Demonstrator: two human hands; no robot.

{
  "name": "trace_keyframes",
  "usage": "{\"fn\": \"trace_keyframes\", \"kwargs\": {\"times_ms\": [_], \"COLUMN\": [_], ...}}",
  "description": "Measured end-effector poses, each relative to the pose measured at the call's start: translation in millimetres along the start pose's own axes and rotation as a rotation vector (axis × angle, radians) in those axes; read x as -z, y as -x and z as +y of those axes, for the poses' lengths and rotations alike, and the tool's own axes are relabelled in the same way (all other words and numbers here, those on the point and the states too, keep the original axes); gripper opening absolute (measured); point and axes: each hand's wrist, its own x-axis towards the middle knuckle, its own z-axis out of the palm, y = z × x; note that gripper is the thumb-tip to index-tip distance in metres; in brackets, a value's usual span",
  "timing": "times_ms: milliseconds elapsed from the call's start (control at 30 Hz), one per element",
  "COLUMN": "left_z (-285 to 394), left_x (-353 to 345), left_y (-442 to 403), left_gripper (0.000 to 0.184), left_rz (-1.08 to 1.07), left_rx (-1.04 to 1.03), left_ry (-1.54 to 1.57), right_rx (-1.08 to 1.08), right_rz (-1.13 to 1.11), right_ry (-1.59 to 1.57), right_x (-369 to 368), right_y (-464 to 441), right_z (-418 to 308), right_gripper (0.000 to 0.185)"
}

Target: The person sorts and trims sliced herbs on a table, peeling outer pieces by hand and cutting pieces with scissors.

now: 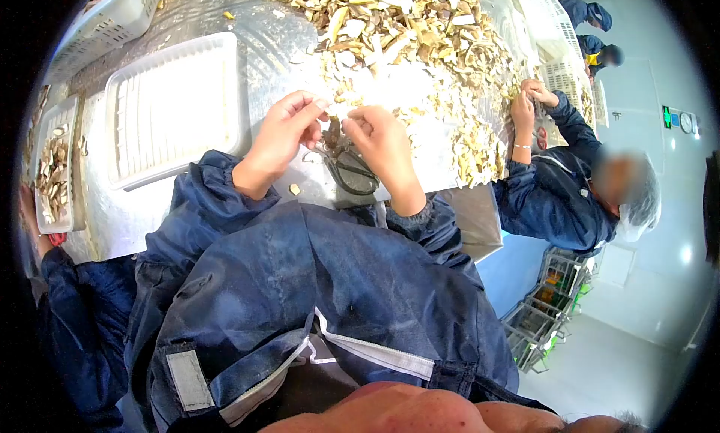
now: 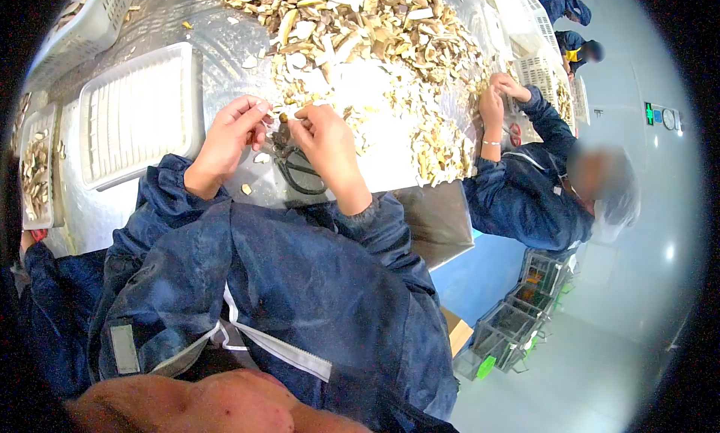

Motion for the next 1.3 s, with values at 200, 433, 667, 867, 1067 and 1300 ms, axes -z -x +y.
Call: {"fn": "trace_keyframes", "kwargs": {"times_ms": [200, 433, 667, 867, 1067, 1300], "left_z": [12, 3, 5, 4, 12, 1], "left_x": [-6, 8, 8, 5, -7, 0], "left_y": [8, -3, -4, -2, 5, 0], "left_gripper": [0.016, 0.015, 0.014, 0.015, 0.019, 0.016], "left_rz": [0.026, -0.159, -0.201, -0.176, -0.117, -0.176], "left_rx": [0.045, 0.003, -0.020, 0.025, 0.044, 0.017], "left_ry": [0.190, 0.184, 0.175, 0.196, 0.158, 0.069], "right_rx": [0.054, 0.093, 0.178, -0.135, -0.241, -0.198], "right_rz": [0.072, 0.218, 0.216, 0.111, -0.085, -0.214], "right_ry": [0.374, 0.286, 0.407, -0.330, -0.803, -0.911], "right_x": [16, 22, 1, 20, 16, -5], "right_y": [-8, -77, -106, -66, -24, -7], "right_z": [51, 46, 53, 50, 4, -8], "right_gripper": [0.017, 0.023, 0.028, 0.029, 0.032, 0.024]}}
